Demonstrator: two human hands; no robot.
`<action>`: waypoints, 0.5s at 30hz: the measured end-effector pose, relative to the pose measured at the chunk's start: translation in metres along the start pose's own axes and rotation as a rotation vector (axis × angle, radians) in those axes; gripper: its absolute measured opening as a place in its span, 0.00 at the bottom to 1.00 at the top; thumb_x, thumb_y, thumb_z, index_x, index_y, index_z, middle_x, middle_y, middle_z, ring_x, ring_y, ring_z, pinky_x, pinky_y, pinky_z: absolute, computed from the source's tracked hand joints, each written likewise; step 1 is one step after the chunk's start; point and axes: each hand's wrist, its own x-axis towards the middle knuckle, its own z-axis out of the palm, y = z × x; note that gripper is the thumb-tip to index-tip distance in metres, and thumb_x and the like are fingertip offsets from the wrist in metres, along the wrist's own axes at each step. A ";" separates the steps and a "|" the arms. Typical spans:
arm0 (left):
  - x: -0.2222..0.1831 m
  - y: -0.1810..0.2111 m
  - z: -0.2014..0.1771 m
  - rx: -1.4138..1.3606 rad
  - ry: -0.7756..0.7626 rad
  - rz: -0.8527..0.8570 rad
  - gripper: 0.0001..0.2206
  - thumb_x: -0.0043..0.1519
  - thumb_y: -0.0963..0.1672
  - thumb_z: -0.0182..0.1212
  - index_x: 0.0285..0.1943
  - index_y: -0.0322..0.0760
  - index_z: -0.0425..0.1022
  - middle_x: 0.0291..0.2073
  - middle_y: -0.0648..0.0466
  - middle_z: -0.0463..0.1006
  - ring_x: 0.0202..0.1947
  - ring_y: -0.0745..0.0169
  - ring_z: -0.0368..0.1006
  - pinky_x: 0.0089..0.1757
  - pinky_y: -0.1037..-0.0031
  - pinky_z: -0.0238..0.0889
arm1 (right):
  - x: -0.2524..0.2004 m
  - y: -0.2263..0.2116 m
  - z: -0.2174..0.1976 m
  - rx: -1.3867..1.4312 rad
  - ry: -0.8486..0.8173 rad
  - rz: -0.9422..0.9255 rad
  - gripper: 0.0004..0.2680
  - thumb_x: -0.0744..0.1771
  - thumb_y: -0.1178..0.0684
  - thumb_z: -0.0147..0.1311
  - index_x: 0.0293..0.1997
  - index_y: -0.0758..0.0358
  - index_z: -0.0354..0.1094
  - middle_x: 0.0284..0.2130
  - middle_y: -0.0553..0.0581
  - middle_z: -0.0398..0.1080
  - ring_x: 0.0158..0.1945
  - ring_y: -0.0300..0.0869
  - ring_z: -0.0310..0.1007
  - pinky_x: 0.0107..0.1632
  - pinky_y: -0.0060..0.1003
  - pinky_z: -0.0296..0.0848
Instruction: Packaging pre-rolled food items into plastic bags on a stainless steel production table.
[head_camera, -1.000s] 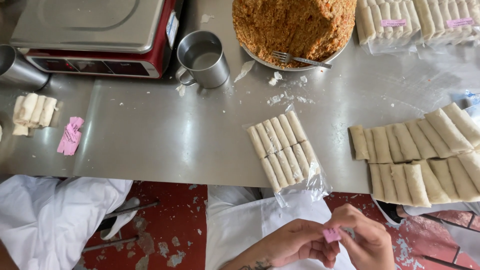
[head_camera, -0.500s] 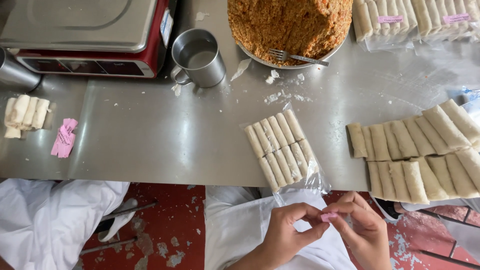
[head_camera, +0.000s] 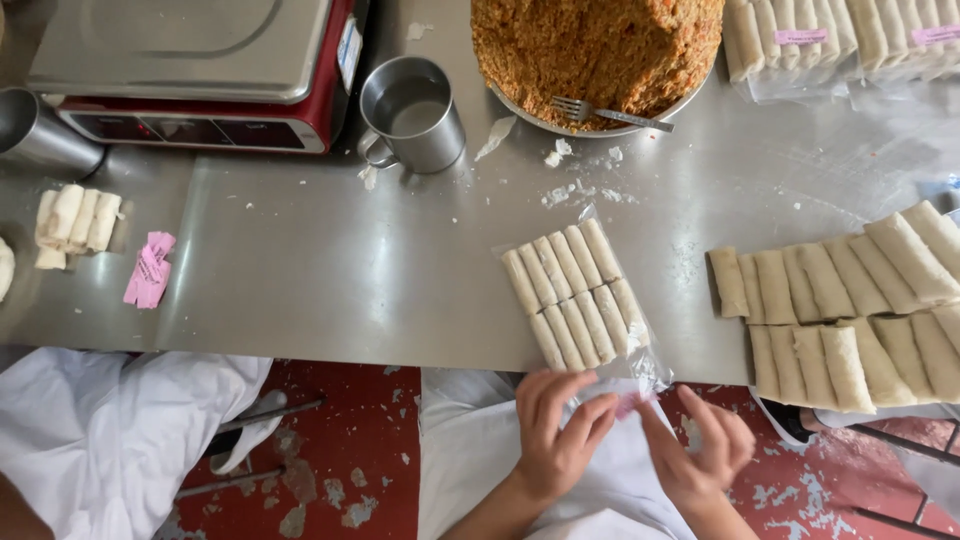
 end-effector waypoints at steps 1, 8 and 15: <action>-0.004 0.000 0.005 -0.005 0.109 0.042 0.07 0.66 0.43 0.72 0.48 0.40 0.80 0.50 0.53 0.78 0.47 0.58 0.74 0.52 0.63 0.68 | 0.004 0.000 0.017 -0.032 0.106 -0.060 0.03 0.66 0.54 0.72 0.34 0.50 0.82 0.52 0.64 0.72 0.48 0.52 0.61 0.50 0.44 0.65; -0.007 -0.001 0.009 0.018 0.253 0.078 0.03 0.64 0.43 0.73 0.41 0.45 0.83 0.44 0.62 0.78 0.43 0.67 0.74 0.47 0.71 0.66 | 0.035 -0.003 0.064 -0.035 0.190 -0.100 0.08 0.74 0.54 0.46 0.37 0.59 0.66 0.54 0.73 0.73 0.51 0.60 0.68 0.51 0.53 0.70; -0.072 -0.023 0.042 0.003 0.128 -0.013 0.13 0.65 0.38 0.70 0.56 0.48 0.79 0.44 0.53 0.72 0.37 0.60 0.73 0.42 0.68 0.68 | -0.004 0.030 0.027 0.078 -0.151 -0.119 0.11 0.69 0.50 0.65 0.58 0.52 0.76 0.67 0.76 0.59 0.66 0.61 0.60 0.66 0.58 0.67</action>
